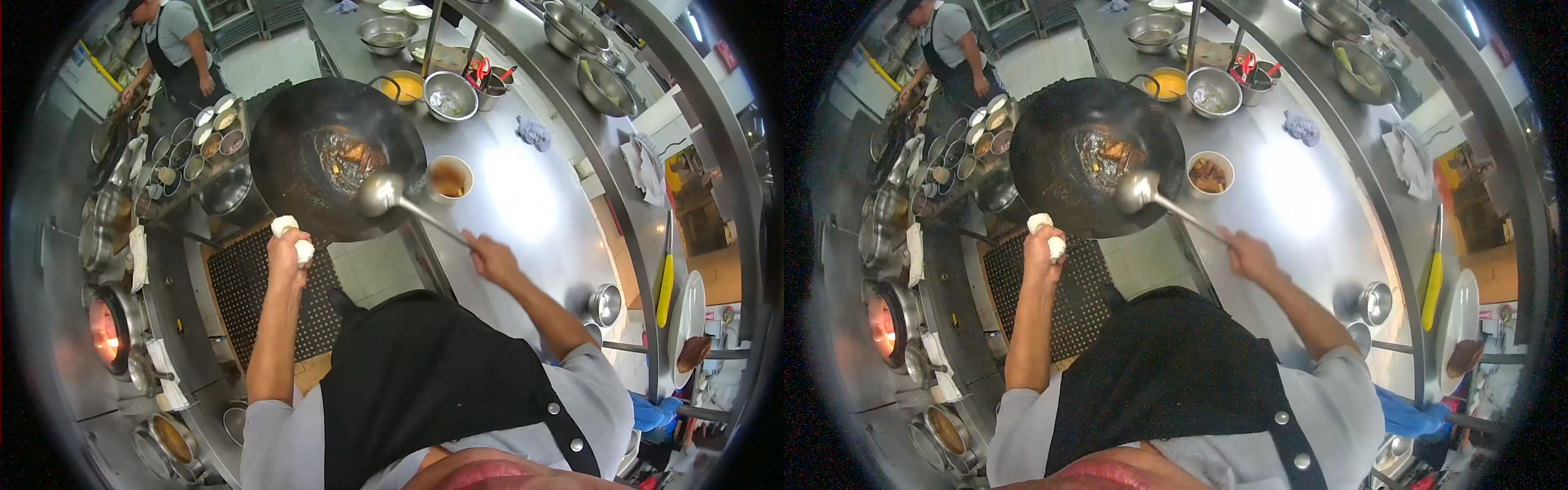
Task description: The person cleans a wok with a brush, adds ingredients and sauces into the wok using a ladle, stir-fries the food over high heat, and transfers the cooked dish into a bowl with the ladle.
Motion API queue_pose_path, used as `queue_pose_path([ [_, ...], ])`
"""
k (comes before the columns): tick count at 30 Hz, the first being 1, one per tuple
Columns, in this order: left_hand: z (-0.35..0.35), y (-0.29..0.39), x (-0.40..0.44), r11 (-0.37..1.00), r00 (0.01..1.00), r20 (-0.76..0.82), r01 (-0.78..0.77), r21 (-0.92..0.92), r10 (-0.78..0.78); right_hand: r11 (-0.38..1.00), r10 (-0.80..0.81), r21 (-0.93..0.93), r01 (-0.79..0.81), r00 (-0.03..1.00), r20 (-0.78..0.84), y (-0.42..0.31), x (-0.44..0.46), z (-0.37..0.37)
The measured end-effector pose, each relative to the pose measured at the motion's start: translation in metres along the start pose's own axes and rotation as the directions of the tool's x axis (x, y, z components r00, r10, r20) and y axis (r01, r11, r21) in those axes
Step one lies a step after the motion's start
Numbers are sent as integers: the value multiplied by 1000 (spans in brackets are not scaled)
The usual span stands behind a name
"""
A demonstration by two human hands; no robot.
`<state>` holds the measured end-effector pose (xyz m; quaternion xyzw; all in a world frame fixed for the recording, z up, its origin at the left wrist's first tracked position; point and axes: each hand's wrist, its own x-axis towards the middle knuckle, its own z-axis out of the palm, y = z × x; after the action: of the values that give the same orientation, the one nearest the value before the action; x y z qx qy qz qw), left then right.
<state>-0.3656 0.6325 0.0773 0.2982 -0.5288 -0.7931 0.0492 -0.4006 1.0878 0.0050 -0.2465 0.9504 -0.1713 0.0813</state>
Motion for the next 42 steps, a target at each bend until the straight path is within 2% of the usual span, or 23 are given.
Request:
queue_pose_path([
  [1,1,0,2,1000,1000,4,6,7,-6,999,30,-41,-29,1000,7,-2,20,-32],
  [3,6,-2,3,1000,1000,0,8,-2,-8,998,10,-66,-18,993,-121,-29,72,-74],
  [4,10,-2,2,1000,1000,1,18,10,-18,1000,6,3,-6,983,-182,-48,98,-94],
  [5,16,1,-1,1000,1000,7,13,12,-13,993,-22,105,47,974,-227,-49,125,-95],
  [8,30,4,1,999,999,39,-28,20,28,998,34,63,-14,945,-326,-50,165,-48],
  [11,40,9,2,992,992,48,-116,48,113,997,34,75,-7,931,-363,-35,109,-3],
  [13,42,12,2,994,995,24,-99,39,98,997,64,50,-55,978,-200,2,57,13],
  [14,38,9,3,995,995,12,-96,30,96,998,53,44,-46,980,-190,16,49,1],
  [16,36,7,10,996,998,5,-63,56,63,993,118,-17,-119,990,-74,24,32,-35],
  [20,47,7,9,996,998,27,-63,57,61,990,51,-114,-81,969,-242,0,92,-101],
  [23,57,9,9,998,998,34,-55,22,54,984,57,-149,-102,958,-281,-6,127,-91],
  [26,67,9,10,996,996,46,-78,-40,80,989,118,-48,-140,944,-308,11,107,-46],
  [27,68,6,10,992,993,48,-105,-64,108,983,149,-66,-170,957,-251,15,88,-38],
  [29,69,0,13,993,995,40,-93,-67,96,986,142,-54,-161,956,-257,32,48,-18],
  [35,89,-17,31,984,997,37,-59,-166,66,943,248,-191,-272,958,-141,50,-22,-59],
  [42,117,-34,45,981,989,-80,-136,-139,126,934,236,-233,-271,957,-171,66,-59,-106],
])
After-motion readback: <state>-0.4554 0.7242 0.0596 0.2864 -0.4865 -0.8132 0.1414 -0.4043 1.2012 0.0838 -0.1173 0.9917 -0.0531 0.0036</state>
